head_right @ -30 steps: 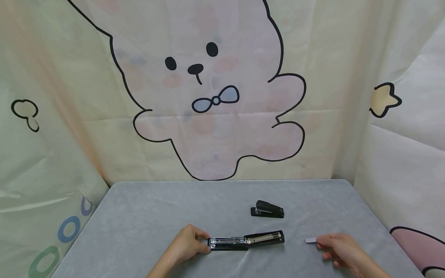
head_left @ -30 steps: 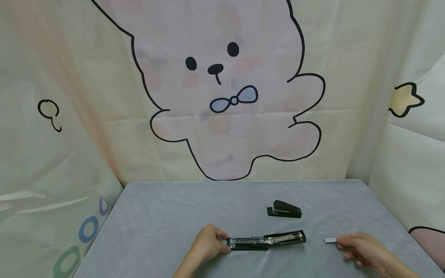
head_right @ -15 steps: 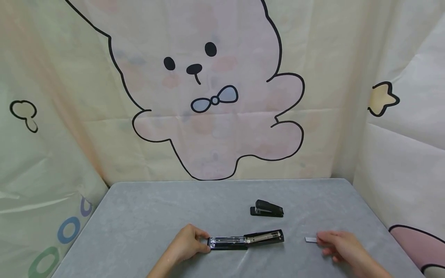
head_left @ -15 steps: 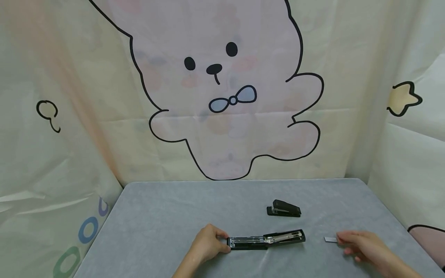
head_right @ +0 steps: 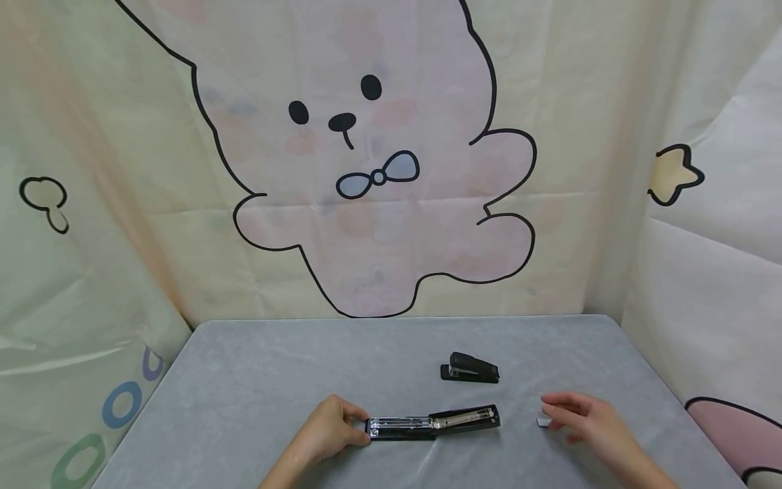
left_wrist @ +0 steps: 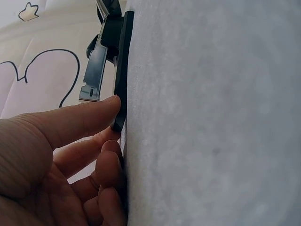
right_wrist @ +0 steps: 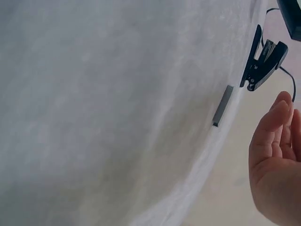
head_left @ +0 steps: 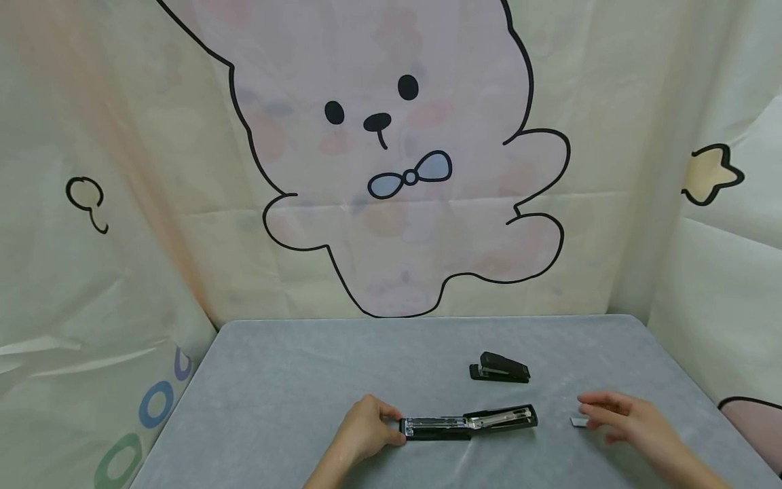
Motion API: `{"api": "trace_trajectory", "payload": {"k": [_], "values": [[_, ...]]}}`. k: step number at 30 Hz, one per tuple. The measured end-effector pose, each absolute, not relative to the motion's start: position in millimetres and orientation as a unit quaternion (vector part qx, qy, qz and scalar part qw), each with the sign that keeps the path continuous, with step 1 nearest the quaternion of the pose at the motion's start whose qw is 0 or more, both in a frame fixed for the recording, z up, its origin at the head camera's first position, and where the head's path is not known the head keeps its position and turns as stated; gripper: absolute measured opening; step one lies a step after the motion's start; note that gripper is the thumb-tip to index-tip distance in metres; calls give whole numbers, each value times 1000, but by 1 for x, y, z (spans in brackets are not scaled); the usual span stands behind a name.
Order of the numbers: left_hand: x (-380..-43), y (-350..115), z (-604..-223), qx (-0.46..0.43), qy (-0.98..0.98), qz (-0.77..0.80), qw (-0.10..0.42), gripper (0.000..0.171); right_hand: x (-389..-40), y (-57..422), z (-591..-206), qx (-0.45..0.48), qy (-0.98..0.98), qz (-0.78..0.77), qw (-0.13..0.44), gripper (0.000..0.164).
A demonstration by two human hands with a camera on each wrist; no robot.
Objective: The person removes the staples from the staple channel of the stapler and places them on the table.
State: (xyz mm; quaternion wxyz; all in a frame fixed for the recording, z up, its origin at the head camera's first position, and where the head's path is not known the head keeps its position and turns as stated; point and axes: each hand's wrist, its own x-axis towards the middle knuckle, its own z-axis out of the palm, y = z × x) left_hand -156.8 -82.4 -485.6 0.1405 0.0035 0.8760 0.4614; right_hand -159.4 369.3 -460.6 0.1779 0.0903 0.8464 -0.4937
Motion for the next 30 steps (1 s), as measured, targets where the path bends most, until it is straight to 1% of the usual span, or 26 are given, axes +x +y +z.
{"api": "trace_trajectory", "payload": {"k": [5,9,15,21,30], "values": [[-157,-82,-485,3,876,460,144,25,-152,356,-461,-4,867,-473,155,51],[-158,-82,-485,4,874,461,150,25,-149,350,-464,-70,865,-474,147,51],[-159,-83,-485,6,871,464,160,24,-150,339,-468,-129,858,-480,133,49],[-159,-83,-485,5,872,462,160,24,-153,327,-471,-153,842,-498,144,50],[-155,-84,-486,17,872,470,137,30,-159,311,-474,-170,831,-508,150,52]]}}
